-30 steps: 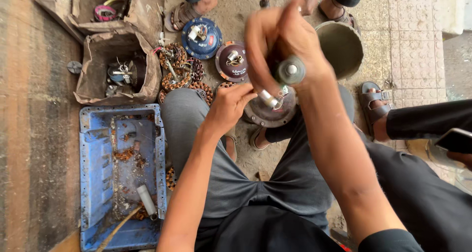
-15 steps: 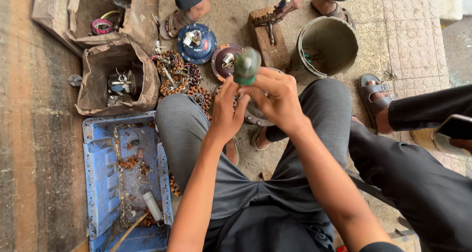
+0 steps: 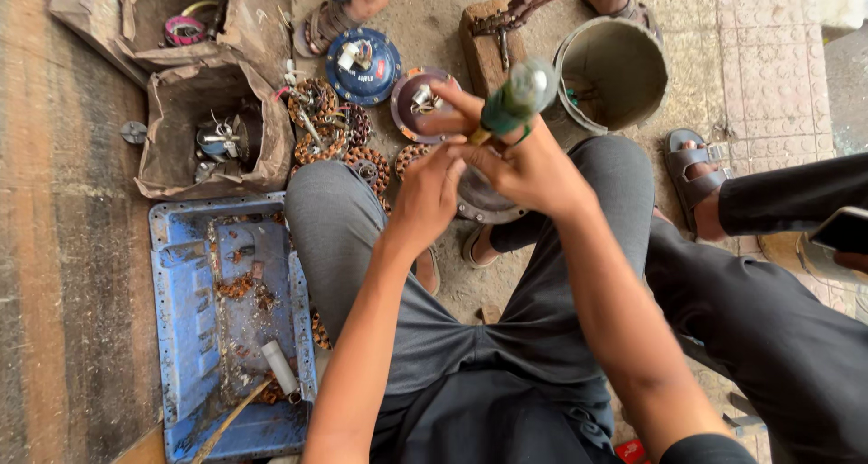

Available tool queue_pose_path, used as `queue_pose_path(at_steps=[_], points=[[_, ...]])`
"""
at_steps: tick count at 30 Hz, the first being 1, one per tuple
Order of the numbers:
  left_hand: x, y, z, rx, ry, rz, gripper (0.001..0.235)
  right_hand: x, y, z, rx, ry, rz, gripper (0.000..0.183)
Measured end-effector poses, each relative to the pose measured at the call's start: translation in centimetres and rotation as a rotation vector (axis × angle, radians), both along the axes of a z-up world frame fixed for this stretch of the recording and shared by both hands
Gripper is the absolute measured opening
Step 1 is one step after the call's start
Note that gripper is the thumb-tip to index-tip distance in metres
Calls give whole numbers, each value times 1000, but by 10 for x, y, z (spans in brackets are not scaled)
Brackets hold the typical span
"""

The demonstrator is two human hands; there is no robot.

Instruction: The person uses a hammer and chisel to remove a metal pin from a motor component, then uses pliers to pull out a small cylindrical part. The work is performed while sitting on the ground with other motor parts nearby.

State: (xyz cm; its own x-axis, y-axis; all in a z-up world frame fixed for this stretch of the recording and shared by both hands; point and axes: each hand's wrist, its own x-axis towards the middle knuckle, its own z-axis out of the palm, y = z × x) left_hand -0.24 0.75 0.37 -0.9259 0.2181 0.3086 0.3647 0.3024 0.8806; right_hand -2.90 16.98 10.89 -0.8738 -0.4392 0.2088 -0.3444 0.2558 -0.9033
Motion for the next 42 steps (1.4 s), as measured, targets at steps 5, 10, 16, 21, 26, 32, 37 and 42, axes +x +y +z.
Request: queue_pose_path(at_steps=[5,10,16,21,26,32,37,42], points=[[-13,-2,-5,35,28,206,20,-3,-5,0,78,173,-37,47],[-14,-4,-10,80,6,167,23,-4,-1,-4,72,183,-47,29],[-14,-13,-15,-60,-40,42,22,-7,2,-4,41,208,69,46],[-19,-2,-12,-138,-46,199,32,-3,-13,-9,112,77,-89,36],[-9,2,-4,11,101,9,33,-11,-3,-1,151,68,89,62],[-14,-5,-12,-35,54,148,15,-19,4,0,198,96,236,67],[-31,-9,-27,-29,233,507,24,-16,3,-42,550,69,-10,48],[-49,-40,-47,445,-39,593,18,-16,-26,-129,1067,166,67,33]])
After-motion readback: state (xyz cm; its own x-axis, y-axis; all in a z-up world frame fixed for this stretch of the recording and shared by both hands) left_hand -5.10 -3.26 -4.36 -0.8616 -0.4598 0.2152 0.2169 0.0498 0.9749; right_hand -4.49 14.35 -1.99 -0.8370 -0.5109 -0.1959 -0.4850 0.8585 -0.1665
